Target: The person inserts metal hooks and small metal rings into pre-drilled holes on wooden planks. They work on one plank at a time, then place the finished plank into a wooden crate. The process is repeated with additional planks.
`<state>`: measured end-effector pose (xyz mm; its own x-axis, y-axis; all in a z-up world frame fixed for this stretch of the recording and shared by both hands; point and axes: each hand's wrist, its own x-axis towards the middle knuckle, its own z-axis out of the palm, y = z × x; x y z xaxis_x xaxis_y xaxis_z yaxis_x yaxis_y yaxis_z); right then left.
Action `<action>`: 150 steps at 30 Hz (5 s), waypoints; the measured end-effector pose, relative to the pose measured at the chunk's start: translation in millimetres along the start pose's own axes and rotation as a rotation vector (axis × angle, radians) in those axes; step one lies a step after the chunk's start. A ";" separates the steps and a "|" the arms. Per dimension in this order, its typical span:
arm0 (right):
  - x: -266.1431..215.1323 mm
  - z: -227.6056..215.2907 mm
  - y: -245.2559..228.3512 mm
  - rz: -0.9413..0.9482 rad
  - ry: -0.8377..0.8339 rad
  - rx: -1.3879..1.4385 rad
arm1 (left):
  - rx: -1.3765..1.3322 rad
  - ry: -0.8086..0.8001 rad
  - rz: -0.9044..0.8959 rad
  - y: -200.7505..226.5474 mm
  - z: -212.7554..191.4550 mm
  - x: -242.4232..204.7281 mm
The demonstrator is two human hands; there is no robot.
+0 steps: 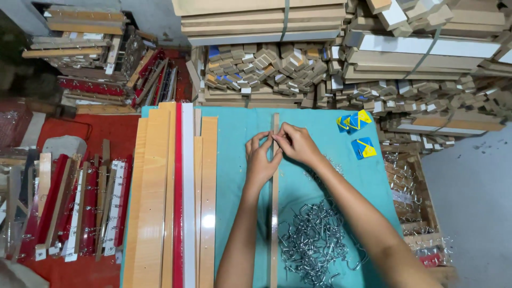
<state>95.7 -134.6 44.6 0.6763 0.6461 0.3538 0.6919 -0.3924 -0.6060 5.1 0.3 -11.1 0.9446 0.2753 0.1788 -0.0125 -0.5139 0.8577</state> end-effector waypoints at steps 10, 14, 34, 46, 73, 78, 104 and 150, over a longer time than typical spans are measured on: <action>6.5 -19.1 -19.7 0.137 -0.049 0.104 | -0.050 -0.031 -0.014 8.1 -8.8 0.7; 22.4 -53.0 -30.9 0.068 -0.349 0.236 | -0.100 -0.018 0.000 22.6 -18.3 -1.5; 8.3 -30.5 -25.3 0.166 -0.096 0.175 | -0.061 -0.007 0.008 6.9 -9.2 1.8; 22.1 -27.2 -9.3 -0.271 -0.148 0.020 | -0.092 -0.012 0.007 9.4 -12.4 -1.8; -5.9 9.9 5.9 -0.077 0.114 0.026 | -0.079 0.006 -0.002 2.4 -7.8 -4.7; 17.8 -48.3 -46.2 -0.032 -0.202 0.215 | -0.102 -0.004 -0.007 9.9 -14.7 -3.0; 39.0 -49.4 -5.9 -0.154 -0.332 0.238 | -0.093 0.005 0.006 12.8 -13.0 3.0; 21.2 -1.4 17.5 -0.313 -0.177 -0.210 | -0.125 0.033 0.000 -1.1 -7.2 6.3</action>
<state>122.5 -128.7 42.5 0.3840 0.8508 0.3587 0.9060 -0.2724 -0.3239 8.7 8.5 -7.5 0.9331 0.3033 0.1931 -0.0555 -0.4092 0.9107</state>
